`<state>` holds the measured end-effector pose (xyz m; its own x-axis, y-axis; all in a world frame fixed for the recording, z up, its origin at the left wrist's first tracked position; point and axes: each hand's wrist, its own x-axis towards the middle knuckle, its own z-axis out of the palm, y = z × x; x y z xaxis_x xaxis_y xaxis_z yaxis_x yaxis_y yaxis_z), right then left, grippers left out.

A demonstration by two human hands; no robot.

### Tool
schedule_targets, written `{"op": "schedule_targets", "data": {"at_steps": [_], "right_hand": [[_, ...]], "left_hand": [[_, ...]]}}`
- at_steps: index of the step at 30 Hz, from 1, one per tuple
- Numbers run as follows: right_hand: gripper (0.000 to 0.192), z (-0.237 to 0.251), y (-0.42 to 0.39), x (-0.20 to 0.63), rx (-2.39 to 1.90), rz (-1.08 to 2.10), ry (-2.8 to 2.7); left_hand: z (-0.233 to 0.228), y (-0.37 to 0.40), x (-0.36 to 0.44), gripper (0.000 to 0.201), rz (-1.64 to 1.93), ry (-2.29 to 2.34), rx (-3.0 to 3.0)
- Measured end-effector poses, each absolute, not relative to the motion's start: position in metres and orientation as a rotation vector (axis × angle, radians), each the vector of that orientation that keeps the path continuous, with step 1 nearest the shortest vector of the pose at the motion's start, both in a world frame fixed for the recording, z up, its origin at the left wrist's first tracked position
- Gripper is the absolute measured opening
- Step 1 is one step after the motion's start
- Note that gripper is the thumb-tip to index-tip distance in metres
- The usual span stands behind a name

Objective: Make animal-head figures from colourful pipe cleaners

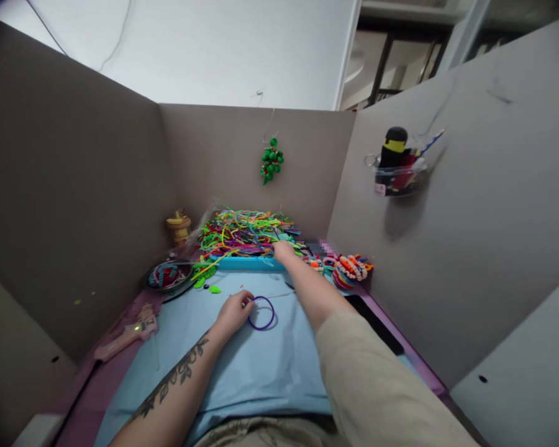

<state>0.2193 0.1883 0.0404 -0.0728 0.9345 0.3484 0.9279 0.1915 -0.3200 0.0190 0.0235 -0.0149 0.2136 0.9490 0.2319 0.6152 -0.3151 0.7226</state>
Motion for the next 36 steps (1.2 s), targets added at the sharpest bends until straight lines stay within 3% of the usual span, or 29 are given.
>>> {"op": "schedule_targets", "data": {"at_steps": [7,15,19,23,26,30,36], "right_hand": [[0.022,0.071,0.194,0.214,-1.875,-0.124,-2.117],[0.027,0.109,0.187,0.222,-1.714,-0.321,-1.948],[0.024,0.13,0.182,0.235,-1.58,-0.399,-1.822],[0.026,0.143,0.16,0.245,-1.37,-0.374,-1.65],[0.024,0.127,0.117,0.233,-1.165,-0.299,-1.738],[0.024,0.069,0.048,0.197,-1.094,-0.141,-2.16],[0.027,0.006,0.02,0.181,-1.161,0.197,-2.142]], "left_hand": [[0.0,0.009,0.022,0.021,0.641,1.546,2.235],[-0.001,0.008,0.023,0.021,0.602,1.56,2.262],[-0.005,0.01,0.022,0.02,0.683,1.53,2.221],[-0.004,0.018,0.022,0.016,1.027,1.372,1.993],[0.001,0.024,0.023,0.019,1.259,1.169,1.622],[0.006,0.027,0.022,0.042,1.313,0.952,1.167],[-0.001,0.033,0.015,0.041,1.371,0.899,0.894]]}}
